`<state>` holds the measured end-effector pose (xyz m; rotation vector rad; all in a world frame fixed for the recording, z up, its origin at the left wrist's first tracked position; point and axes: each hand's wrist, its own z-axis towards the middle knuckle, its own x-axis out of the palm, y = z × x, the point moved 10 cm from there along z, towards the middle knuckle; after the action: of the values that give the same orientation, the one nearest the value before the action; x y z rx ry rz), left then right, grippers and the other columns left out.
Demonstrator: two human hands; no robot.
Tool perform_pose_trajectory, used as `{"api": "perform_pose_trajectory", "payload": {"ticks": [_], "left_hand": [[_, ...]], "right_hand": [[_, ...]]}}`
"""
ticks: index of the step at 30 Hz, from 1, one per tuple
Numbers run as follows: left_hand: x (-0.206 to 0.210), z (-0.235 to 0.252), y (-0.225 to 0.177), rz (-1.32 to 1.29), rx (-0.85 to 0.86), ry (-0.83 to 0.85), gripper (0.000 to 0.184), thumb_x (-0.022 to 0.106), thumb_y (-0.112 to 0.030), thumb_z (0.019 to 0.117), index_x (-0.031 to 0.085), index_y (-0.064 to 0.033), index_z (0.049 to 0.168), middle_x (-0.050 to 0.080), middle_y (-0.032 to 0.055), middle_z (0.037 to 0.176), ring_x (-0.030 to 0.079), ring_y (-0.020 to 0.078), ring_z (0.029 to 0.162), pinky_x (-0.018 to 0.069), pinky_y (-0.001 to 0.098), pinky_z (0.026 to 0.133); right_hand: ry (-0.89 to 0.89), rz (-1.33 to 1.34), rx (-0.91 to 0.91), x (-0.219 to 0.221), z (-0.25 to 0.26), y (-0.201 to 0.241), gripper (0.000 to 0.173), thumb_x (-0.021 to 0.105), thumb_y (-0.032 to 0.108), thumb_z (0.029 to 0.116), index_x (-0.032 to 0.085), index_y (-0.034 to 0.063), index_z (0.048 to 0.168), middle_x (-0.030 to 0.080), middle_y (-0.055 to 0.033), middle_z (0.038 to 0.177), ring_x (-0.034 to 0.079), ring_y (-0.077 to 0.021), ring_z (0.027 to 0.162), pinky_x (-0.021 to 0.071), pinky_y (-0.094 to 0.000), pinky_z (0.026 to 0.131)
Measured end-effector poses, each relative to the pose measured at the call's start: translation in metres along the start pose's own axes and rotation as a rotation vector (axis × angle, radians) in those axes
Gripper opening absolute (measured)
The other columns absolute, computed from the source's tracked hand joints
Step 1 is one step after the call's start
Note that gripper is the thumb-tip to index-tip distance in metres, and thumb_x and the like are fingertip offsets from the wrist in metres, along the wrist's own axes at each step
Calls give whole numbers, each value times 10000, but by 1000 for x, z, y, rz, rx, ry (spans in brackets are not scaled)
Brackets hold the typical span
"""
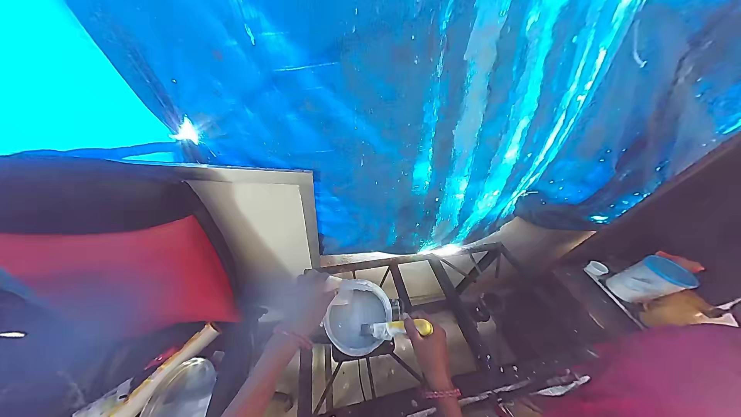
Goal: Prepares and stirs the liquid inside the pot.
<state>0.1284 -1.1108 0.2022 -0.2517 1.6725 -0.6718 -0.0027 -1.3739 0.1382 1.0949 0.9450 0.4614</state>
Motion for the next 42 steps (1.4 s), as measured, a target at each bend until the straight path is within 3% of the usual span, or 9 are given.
{"api": "perform_pose_trajectory", "payload": {"ticks": [3, 7, 11, 16, 19, 23, 27, 31, 42], "left_hand": [[-2, -1, 0, 0, -30, 17, 467, 638, -271, 1018, 593, 49, 1354, 556, 269, 1358, 479, 473, 1306, 382, 635, 1081], [-4, 0, 1, 12, -29, 30, 464, 630, -279, 1021, 593, 26, 1369, 560, 260, 1363, 475, 466, 1316, 384, 617, 1092], [-2, 0, -1, 19, -25, 48, 469, 628, -281, 1024, 585, 21, 1381, 559, 249, 1365, 472, 462, 1319, 380, 635, 1082], [-2, 3, 2, -9, -8, 21, 465, 644, -276, 1010, 601, 32, 1355, 570, 259, 1356, 482, 471, 1310, 380, 641, 1083], [3, 3, 3, 34, 7, 46, 463, 637, -295, 1014, 608, 11, 1358, 566, 251, 1362, 479, 469, 1311, 385, 649, 1068], [4, 3, 0, 49, 17, 63, 446, 636, -287, 1016, 615, -8, 1363, 571, 240, 1360, 477, 461, 1313, 382, 633, 1079], [4, 2, -3, 61, 3, 79, 449, 628, -282, 1023, 604, -6, 1375, 563, 235, 1372, 464, 451, 1329, 374, 620, 1090], [6, 5, -3, 60, 8, 78, 462, 633, -289, 1017, 601, 2, 1374, 560, 236, 1370, 468, 452, 1321, 384, 625, 1078], [-3, 4, -5, 65, -31, 76, 467, 629, -275, 1021, 583, 9, 1389, 547, 234, 1402, 455, 450, 1344, 370, 627, 1090]], "right_hand": [[-82, -17, -38, -7, 0, -2, 189, 672, 220, 914, 753, 50, 933, 712, -40, 753, 672, -119, 655, 567, -371, 642], [20, 19, 1, 3, -3, -1, 182, 686, 222, 909, 756, 56, 937, 713, -30, 767, 671, -102, 659, 574, -337, 645], [-63, 46, -27, -4, 2, -9, 174, 682, 207, 921, 752, 48, 928, 721, -25, 766, 676, -78, 659, 583, -307, 648], [3, 90, -27, 2, 2, -11, 152, 686, 213, 902, 749, 75, 897, 712, 9, 756, 667, -47, 658, 582, -276, 638], [-63, 104, -28, 1, 1, -13, 163, 693, 184, 929, 752, 33, 938, 733, -42, 815, 692, -88, 708, 595, -314, 689], [59, 136, -2, 14, -3, -7, 160, 681, 199, 903, 737, 50, 914, 705, 0, 784, 653, -34, 677, 565, -254, 659], [-51, 102, -42, 3, -1, -9, 184, 665, 207, 917, 749, 44, 921, 720, -23, 781, 674, -67, 673, 580, -291, 657], [50, 95, 11, 9, -4, -4, 177, 693, 231, 909, 749, 66, 937, 711, -5, 789, 658, -54, 691, 564, -289, 678], [-61, 66, -45, -1, -1, -5, 187, 674, 194, 915, 754, 27, 935, 732, -52, 812, 690, -103, 707, 587, -333, 695]]}}
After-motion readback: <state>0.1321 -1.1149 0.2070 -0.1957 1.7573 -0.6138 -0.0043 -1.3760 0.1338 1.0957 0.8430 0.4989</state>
